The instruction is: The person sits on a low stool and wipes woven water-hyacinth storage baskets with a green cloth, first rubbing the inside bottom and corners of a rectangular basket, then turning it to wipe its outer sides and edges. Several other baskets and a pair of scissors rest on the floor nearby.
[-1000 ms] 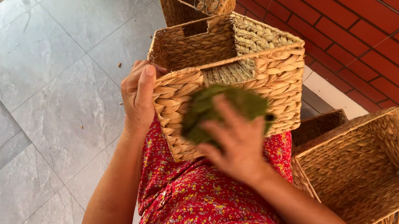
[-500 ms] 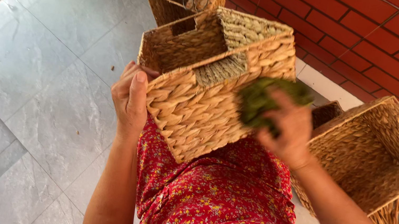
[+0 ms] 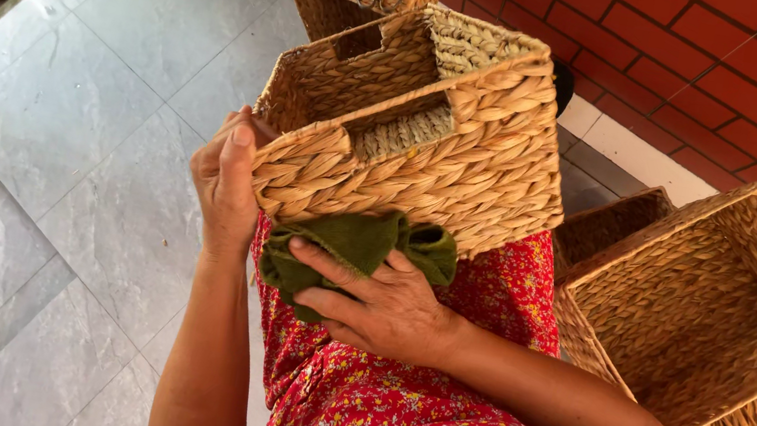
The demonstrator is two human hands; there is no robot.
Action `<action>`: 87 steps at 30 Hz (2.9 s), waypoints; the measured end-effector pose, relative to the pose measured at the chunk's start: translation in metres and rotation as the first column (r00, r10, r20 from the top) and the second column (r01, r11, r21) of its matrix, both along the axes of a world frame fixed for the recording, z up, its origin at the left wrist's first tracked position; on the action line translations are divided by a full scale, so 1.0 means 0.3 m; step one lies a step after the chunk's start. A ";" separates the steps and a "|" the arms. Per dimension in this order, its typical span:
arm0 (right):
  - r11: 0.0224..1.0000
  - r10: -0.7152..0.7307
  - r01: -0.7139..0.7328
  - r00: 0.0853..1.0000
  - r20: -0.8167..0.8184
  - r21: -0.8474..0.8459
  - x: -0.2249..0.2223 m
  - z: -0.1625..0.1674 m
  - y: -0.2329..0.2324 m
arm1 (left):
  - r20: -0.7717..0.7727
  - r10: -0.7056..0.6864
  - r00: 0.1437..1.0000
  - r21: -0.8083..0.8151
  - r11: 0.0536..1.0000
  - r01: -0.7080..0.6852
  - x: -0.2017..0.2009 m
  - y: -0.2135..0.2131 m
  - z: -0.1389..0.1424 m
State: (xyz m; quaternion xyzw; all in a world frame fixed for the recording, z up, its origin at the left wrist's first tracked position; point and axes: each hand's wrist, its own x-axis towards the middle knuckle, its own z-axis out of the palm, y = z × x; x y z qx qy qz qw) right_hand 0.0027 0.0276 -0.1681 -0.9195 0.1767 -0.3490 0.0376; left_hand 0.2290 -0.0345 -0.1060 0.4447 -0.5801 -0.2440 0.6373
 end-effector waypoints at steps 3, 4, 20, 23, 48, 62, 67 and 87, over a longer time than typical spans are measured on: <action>0.999 0.032 -0.031 0.999 0.020 -0.030 -0.063 0.002 -0.036 | -0.031 -0.079 0.996 -0.041 0.996 0.078 0.003 -0.006 -0.015; 0.998 -0.026 0.027 1.000 0.010 -0.056 -0.102 0.000 -0.056 | -0.074 -0.068 0.995 -0.060 0.996 0.064 -0.003 -0.012 -0.025; 0.978 -0.108 0.111 0.994 -0.027 0.176 -0.029 0.025 -0.022 | -0.119 -0.014 0.993 -0.075 0.997 0.005 -0.022 -0.035 -0.046; 0.999 0.026 -0.027 1.000 0.015 0.017 0.049 0.059 0.010 | -0.123 -0.053 0.991 -0.108 0.993 0.040 -0.022 -0.017 -0.035; 0.998 -0.013 0.010 0.998 0.061 0.062 0.116 0.118 -0.035 | -0.179 -0.110 0.978 -0.084 0.992 0.096 -0.020 -0.020 -0.037; 0.837 -0.547 0.446 0.650 0.527 0.318 -0.325 0.125 -0.391 | 0.025 -0.095 0.995 -0.139 0.985 0.097 -0.037 -0.062 -0.053; 0.852 -0.522 0.456 0.704 0.481 0.257 -0.208 0.101 -0.305 | 0.063 -0.042 0.997 -0.138 0.989 0.051 -0.033 -0.046 -0.054; 0.872 -0.486 0.472 0.812 0.322 0.125 -0.307 0.082 -0.294 | 0.199 -0.100 0.975 -0.155 0.979 0.132 -0.040 -0.061 -0.064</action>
